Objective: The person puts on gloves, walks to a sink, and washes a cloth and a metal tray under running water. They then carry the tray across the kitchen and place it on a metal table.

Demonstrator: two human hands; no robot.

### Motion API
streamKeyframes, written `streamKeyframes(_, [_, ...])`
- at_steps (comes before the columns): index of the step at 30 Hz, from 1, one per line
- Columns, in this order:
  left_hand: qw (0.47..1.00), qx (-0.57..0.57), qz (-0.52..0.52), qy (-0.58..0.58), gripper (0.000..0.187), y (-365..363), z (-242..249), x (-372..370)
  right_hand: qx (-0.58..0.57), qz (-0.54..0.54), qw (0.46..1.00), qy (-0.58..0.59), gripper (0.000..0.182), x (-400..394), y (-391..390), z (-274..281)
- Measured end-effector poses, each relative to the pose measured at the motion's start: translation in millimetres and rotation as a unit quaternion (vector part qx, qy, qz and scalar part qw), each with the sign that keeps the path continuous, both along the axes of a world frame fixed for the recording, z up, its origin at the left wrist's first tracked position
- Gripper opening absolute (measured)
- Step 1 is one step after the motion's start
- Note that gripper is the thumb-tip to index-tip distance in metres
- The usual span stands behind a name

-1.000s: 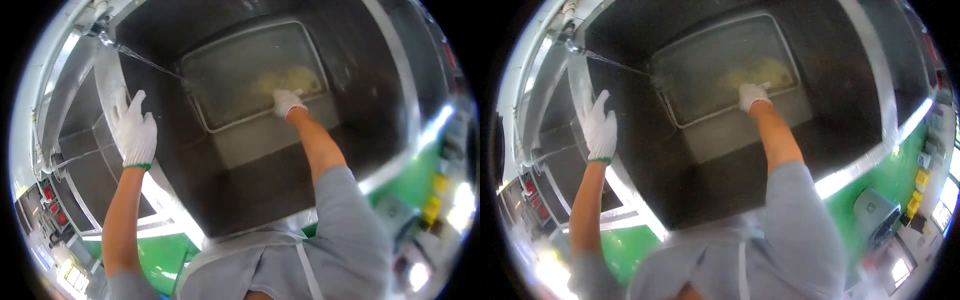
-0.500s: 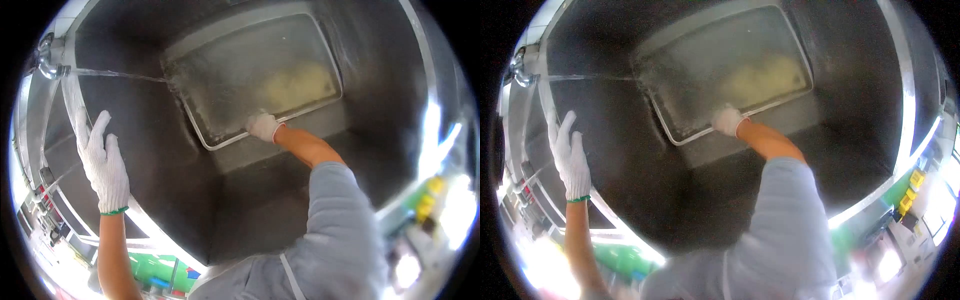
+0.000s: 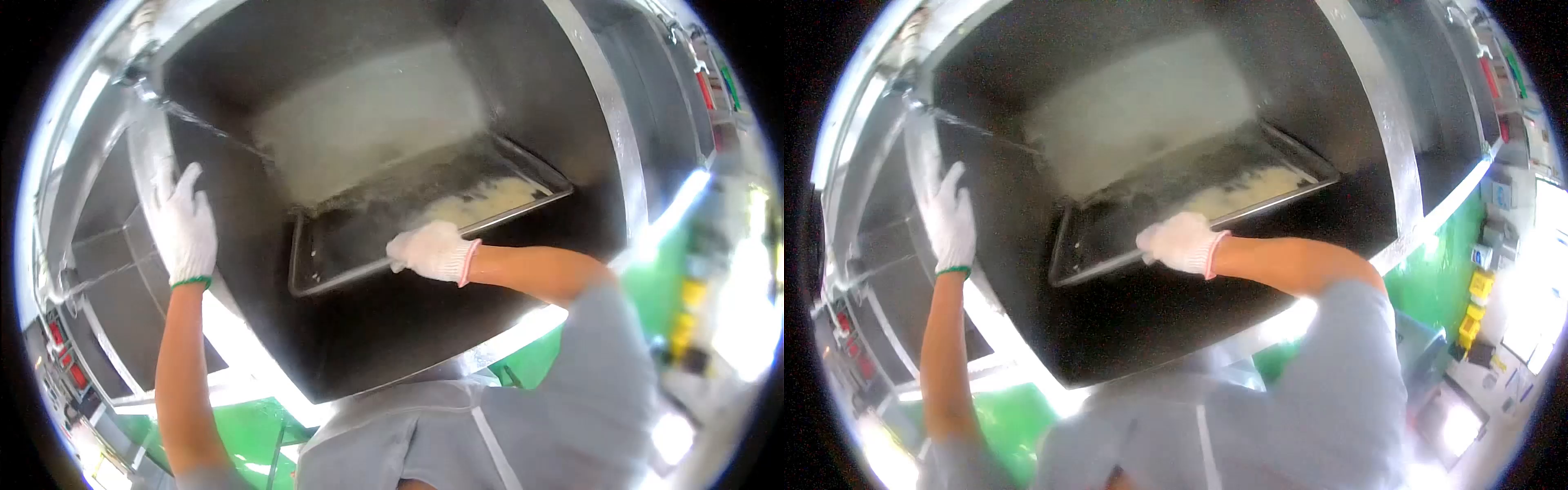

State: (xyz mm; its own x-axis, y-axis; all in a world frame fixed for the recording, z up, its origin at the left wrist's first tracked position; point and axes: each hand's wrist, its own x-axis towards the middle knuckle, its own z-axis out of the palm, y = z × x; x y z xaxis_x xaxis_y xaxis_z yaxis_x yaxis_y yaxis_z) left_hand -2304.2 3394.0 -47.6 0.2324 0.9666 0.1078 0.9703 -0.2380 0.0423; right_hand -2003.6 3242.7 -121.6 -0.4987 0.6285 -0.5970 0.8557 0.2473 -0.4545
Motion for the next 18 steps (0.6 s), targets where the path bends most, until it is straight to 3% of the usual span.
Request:
streamKeyframes(6, [0.996,0.058,-0.002,-0.065,0.032,-5,5,-2,-0.032,-0.1,0.989,-0.105,0.046,-5,24,93])
streamKeyframes(7, [0.978,0.087,-0.003,-0.19,0.031,-5,-9,-16,0.143,-0.087,0.986,0.002,0.029,16,4,94])
streamKeyframes(8, [0.952,0.064,0.05,-0.295,0.032,-6,-12,-23,0.429,0.025,0.901,0.055,0.009,27,-8,108])
streamKeyframes(9, [0.917,0.06,0.086,-0.385,0.033,-12,-21,-28,0.479,-0.032,0.874,0.08,0.017,35,-13,114])
streamKeyframes(10, [0.894,-0.003,0.143,-0.425,0.032,-30,0,-23,0.483,-0.023,0.873,0.054,0.015,44,-14,135])
streamKeyframes(11, [0.905,-0.054,0.108,-0.408,0.03,-42,9,-30,0.52,-0.055,0.851,0.05,0.012,44,-19,157])
streamKeyframes(12, [0.913,-0.023,0.114,-0.391,0.027,-59,7,-37,0.598,0.004,0.801,0.032,0.004,40,-14,187])
streamKeyframes(13, [0.931,0.02,0.055,-0.361,0.03,-58,-40,-55,0.547,-0.099,0.828,0.065,0.007,40,-23,209])
streamKeyframes(14, [0.933,-0.01,0.029,-0.358,0.035,-85,-15,-50,0.494,-0.211,0.836,0.108,0.011,39,-31,231])
streamKeyframes(15, [0.934,0.021,0.029,-0.356,0.04,-102,-31,-52,0.447,-0.318,0.822,0.151,0.016,38,-39,253])
streamKeyframes(16, [0.888,-0.098,0.102,-0.437,0.04,-125,-2,-53,0.469,-0.316,0.804,0.183,0.017,34,-51,275])
streamKeyframes(18, [0.717,-0.329,0.174,-0.59,0.069,-146,28,-82,0.574,-0.249,0.776,0.08,0.02,17,-70,314])
